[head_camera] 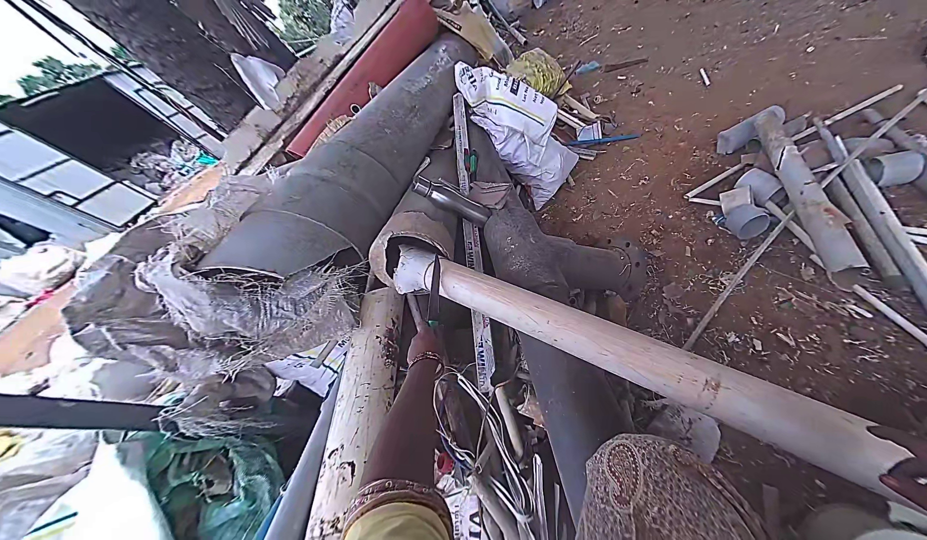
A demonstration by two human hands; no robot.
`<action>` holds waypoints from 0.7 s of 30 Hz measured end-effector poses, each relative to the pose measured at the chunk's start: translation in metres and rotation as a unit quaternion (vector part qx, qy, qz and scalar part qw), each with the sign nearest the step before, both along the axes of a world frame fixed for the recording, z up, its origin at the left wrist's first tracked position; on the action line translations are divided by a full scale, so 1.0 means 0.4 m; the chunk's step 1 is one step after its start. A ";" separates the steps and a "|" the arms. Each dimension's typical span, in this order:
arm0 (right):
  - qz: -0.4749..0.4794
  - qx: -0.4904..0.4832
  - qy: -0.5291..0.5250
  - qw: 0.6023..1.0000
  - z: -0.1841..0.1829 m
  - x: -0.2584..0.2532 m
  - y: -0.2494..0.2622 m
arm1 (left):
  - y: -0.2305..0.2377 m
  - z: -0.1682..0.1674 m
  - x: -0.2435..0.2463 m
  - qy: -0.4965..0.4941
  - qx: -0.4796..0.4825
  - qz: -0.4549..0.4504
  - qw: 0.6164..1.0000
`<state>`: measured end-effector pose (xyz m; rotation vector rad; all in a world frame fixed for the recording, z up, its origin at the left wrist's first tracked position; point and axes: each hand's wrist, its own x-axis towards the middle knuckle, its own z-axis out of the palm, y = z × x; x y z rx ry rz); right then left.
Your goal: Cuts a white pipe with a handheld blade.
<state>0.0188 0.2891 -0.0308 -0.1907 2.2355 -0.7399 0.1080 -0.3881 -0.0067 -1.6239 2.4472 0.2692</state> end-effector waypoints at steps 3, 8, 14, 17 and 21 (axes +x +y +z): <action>0.018 -0.009 0.005 1.000 -0.013 -0.005 -0.009 | 0.075 0.028 -0.035 0.011 0.034 -0.043 0.998; 0.027 -0.027 0.030 0.999 -0.017 0.002 -0.004 | 0.374 0.045 -0.038 -0.096 0.145 -0.241 0.955; 0.022 -0.011 0.097 0.995 0.017 0.022 0.067 | 0.443 -0.039 -0.017 -0.022 0.152 -0.219 0.964; -0.015 -0.015 0.101 0.995 0.045 0.061 0.118 | 0.299 -0.027 -0.014 0.100 0.106 -0.044 0.988; -0.040 -0.008 0.116 0.992 0.064 0.084 0.182 | 0.272 0.007 -0.013 0.075 0.089 -0.060 0.991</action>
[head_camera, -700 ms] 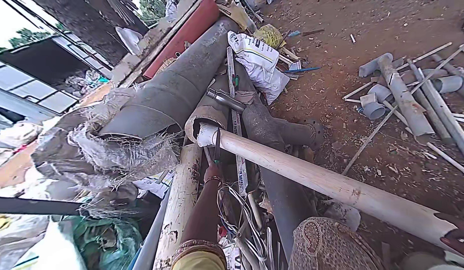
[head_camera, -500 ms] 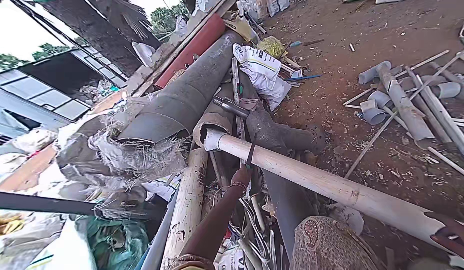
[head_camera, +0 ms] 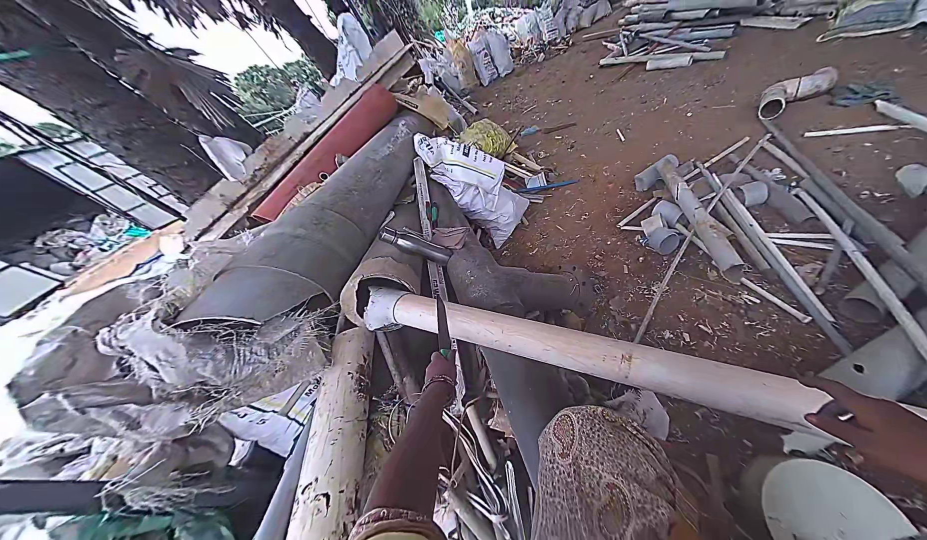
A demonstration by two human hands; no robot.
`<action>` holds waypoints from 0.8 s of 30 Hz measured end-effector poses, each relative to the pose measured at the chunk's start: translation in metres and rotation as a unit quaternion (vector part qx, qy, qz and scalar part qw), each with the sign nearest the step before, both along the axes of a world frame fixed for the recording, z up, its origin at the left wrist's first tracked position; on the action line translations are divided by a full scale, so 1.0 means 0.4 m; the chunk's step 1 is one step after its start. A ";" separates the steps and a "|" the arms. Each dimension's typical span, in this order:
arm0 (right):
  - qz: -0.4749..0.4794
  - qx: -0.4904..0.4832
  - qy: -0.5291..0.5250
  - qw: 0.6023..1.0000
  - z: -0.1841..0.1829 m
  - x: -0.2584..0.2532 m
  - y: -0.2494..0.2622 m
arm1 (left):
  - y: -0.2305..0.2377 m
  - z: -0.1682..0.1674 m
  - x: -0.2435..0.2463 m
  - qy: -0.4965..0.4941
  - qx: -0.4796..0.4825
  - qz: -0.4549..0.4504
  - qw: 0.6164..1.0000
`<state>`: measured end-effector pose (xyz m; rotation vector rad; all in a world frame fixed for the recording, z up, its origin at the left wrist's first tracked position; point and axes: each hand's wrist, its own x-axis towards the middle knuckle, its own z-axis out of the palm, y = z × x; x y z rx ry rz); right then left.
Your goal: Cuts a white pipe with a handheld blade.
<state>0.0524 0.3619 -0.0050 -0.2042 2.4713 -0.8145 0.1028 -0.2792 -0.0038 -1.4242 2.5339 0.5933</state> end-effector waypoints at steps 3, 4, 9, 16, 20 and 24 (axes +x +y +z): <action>-0.018 0.004 0.001 1.000 0.035 0.008 0.020 | 0.149 -0.006 -0.038 -0.053 0.048 -0.149 0.986; -0.018 0.002 -0.002 1.000 0.044 0.012 0.020 | 0.212 -0.010 -0.052 -0.081 0.071 -0.209 0.972; -0.011 -0.002 -0.025 1.000 0.047 0.019 0.002 | 0.653 0.038 -0.167 -0.254 0.062 -0.436 0.861; -0.049 0.088 -0.077 0.992 0.040 0.063 -0.054 | 1.144 -0.081 -0.150 -0.164 0.220 -0.504 0.819; -0.137 -0.030 -0.095 0.986 0.025 0.097 -0.096 | 1.254 -0.108 -0.015 0.080 0.395 -0.324 0.856; -0.241 -0.163 -0.097 0.952 -0.020 0.108 -0.132 | 1.227 -0.081 0.018 0.131 0.397 -0.345 0.840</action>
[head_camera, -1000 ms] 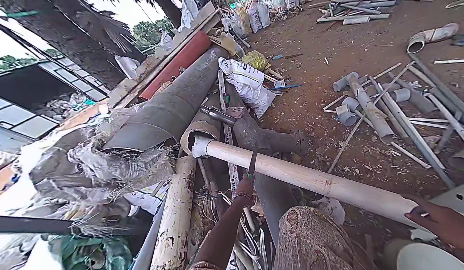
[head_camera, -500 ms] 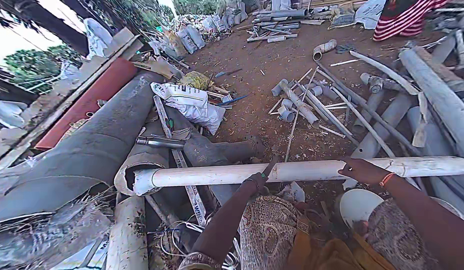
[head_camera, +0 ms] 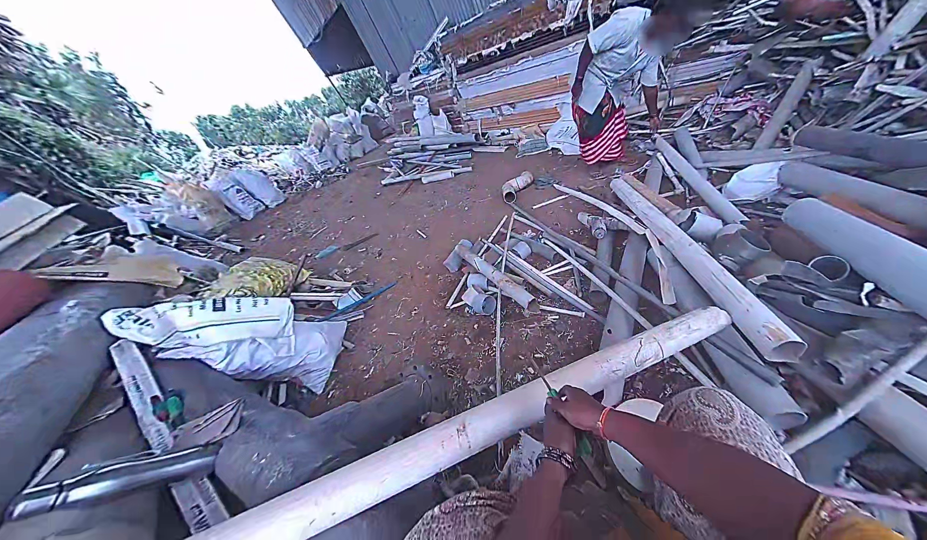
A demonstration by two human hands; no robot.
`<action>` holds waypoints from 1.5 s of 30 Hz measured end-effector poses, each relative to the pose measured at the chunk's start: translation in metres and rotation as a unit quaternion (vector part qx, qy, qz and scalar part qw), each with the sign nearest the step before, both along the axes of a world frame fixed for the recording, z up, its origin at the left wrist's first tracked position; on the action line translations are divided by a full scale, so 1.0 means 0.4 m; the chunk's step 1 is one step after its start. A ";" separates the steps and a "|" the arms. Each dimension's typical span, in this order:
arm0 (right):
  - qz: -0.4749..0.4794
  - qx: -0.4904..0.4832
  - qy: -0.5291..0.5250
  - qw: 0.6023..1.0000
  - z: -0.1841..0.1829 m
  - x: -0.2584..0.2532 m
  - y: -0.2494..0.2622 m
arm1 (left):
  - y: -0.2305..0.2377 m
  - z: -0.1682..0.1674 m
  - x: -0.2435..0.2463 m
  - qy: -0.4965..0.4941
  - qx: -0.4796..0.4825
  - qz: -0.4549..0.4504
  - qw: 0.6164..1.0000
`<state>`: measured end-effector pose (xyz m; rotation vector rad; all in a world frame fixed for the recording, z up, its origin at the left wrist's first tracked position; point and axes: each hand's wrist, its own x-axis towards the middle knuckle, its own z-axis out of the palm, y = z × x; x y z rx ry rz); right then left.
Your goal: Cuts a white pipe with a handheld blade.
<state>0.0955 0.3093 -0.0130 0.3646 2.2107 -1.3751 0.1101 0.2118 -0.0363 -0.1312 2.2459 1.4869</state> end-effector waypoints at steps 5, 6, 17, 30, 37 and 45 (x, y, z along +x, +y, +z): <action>-0.145 -0.032 -0.051 0.988 -0.064 0.025 -0.046 | -0.106 0.109 -0.021 -0.068 -0.137 -0.327 0.933; -0.148 -0.008 -0.056 0.987 -0.071 0.026 -0.045 | -0.146 0.147 -0.047 -0.073 -0.144 -0.348 0.923; 0.001 0.085 -0.092 0.992 -0.146 0.058 -0.322 | -0.564 0.167 -0.154 0.273 -0.088 0.421 0.861; 0.157 0.231 -0.072 0.958 -0.183 0.042 -0.318 | -0.595 0.093 -0.193 0.308 -0.072 0.425 0.848; 0.279 0.209 -0.027 0.937 -0.099 0.026 -0.397 | -0.523 0.088 -0.214 0.270 -0.019 0.426 0.863; -0.108 0.191 -0.112 0.969 -0.147 -0.037 -0.084 | -0.589 0.083 -0.164 0.193 -0.011 0.483 0.854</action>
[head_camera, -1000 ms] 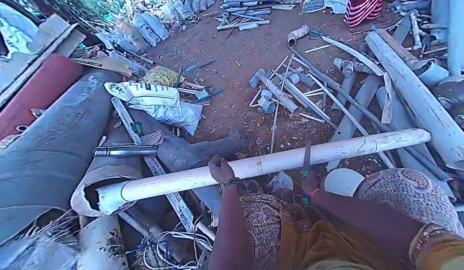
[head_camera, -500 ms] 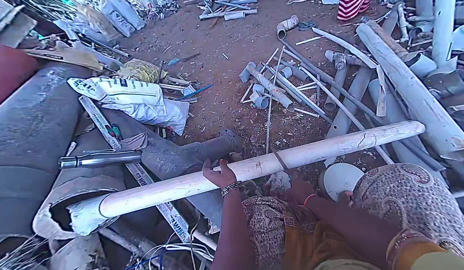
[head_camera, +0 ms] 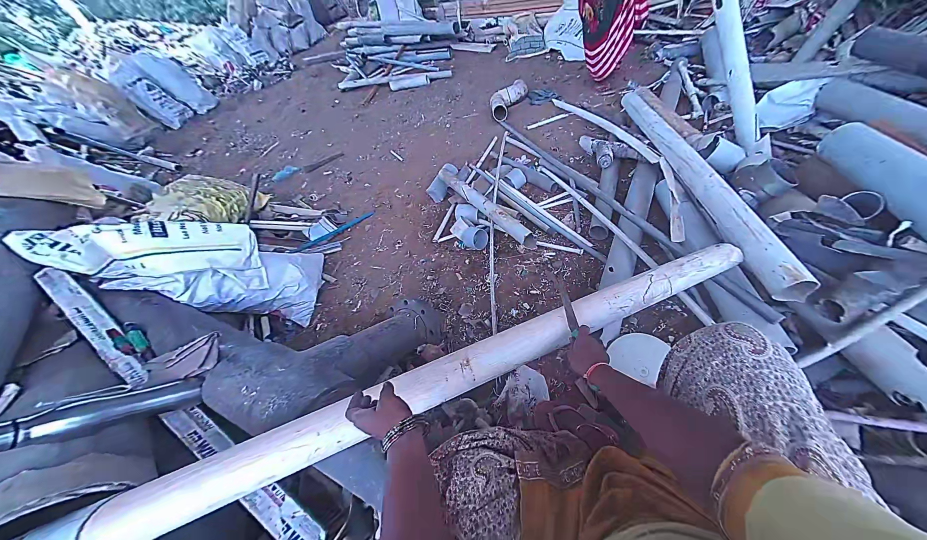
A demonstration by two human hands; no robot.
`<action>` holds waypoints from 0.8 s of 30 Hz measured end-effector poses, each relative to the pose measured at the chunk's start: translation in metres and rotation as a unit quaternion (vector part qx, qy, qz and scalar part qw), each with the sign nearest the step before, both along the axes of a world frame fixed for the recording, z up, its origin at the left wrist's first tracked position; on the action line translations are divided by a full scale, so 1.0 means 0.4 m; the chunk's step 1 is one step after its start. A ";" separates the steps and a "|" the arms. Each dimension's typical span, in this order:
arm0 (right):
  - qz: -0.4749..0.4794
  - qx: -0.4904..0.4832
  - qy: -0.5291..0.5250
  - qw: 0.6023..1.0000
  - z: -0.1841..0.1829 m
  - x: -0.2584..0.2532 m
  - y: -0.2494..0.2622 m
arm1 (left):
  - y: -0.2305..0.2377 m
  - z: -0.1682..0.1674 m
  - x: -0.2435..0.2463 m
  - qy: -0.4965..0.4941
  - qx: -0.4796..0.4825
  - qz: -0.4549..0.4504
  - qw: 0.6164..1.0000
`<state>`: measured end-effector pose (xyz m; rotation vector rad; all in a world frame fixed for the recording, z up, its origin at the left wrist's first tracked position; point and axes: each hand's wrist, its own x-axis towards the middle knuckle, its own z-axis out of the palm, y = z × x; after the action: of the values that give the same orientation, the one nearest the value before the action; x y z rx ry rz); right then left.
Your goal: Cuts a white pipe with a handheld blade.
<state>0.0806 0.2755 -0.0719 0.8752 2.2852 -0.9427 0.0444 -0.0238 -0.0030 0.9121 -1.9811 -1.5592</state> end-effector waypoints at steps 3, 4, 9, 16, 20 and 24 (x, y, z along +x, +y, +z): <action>-0.168 -0.010 -0.005 0.986 -0.019 0.011 0.137 | -0.005 -0.013 -0.009 -0.022 0.073 0.044 0.996; -0.142 -0.016 -0.003 0.990 -0.014 0.015 0.132 | 0.002 -0.024 -0.023 -0.024 0.081 0.046 0.995; 0.243 0.006 0.006 0.970 0.038 0.063 -0.033 | 0.136 -0.027 -0.034 -0.015 0.097 -0.008 0.995; 0.017 0.116 -0.076 0.990 0.061 -0.039 0.361 | 0.159 -0.033 0.023 -0.015 0.064 -0.067 0.996; 0.147 0.095 -0.051 0.983 0.096 -0.044 0.241 | 0.183 -0.032 0.002 -0.024 0.110 -0.057 0.992; 0.335 0.029 0.018 0.942 0.131 -0.009 -0.017 | 0.242 -0.057 -0.006 -0.008 0.069 -0.091 0.993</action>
<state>0.0770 0.2687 -0.0196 0.0595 2.3917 -0.5804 0.0421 0.0728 -0.0259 0.8170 -2.0373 -1.8136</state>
